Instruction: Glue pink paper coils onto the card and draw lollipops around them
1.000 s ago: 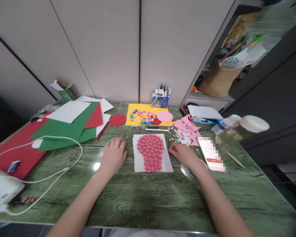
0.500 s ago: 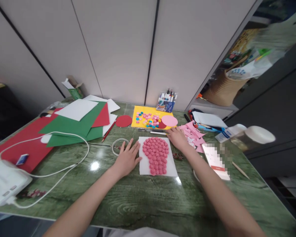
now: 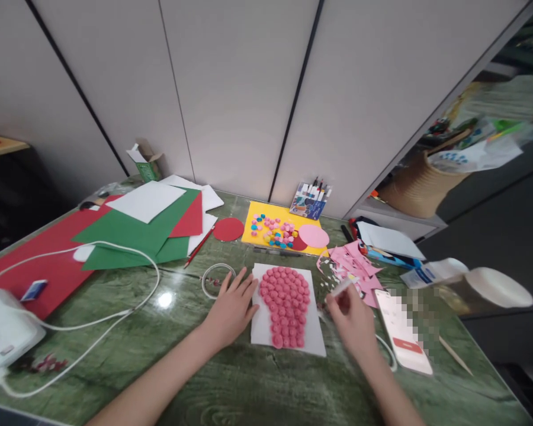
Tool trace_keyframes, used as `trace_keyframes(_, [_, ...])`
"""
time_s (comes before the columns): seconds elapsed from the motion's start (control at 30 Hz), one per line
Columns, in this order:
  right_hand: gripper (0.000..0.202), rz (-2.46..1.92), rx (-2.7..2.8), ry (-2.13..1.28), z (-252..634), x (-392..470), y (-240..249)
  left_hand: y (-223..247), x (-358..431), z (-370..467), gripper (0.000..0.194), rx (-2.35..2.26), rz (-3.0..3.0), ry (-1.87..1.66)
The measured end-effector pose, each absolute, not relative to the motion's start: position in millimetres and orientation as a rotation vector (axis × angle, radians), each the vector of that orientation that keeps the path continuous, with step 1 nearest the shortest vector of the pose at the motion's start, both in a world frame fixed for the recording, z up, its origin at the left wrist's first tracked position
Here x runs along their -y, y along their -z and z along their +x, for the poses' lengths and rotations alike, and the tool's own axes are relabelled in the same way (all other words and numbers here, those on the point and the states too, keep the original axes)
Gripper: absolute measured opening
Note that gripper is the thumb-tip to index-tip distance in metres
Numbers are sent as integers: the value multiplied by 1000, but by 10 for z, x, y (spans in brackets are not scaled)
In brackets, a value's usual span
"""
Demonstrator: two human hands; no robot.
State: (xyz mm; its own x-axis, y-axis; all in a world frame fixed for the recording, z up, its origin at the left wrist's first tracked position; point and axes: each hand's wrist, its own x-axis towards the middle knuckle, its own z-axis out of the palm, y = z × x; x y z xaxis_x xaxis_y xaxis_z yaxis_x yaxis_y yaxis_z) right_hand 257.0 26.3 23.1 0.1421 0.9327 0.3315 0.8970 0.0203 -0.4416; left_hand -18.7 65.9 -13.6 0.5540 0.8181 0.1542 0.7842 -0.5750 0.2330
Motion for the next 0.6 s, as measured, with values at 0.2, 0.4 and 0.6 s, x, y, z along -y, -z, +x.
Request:
trace_keyframes(0.2, [12, -1783, 1584, -484, 2630, -211, -165, 73, -623, -153, 39, -1395, 2576, -370])
trace_keyframes(0.4, [24, -1555, 1530, -767, 2561, -203, -88, 111, -617, -146, 43, -1354, 2450, -477])
trace_keyframes(0.6, [32, -1553, 1312, -979, 2545, -172, -128, 37, -634, -170, 44, -1343, 2148, -637])
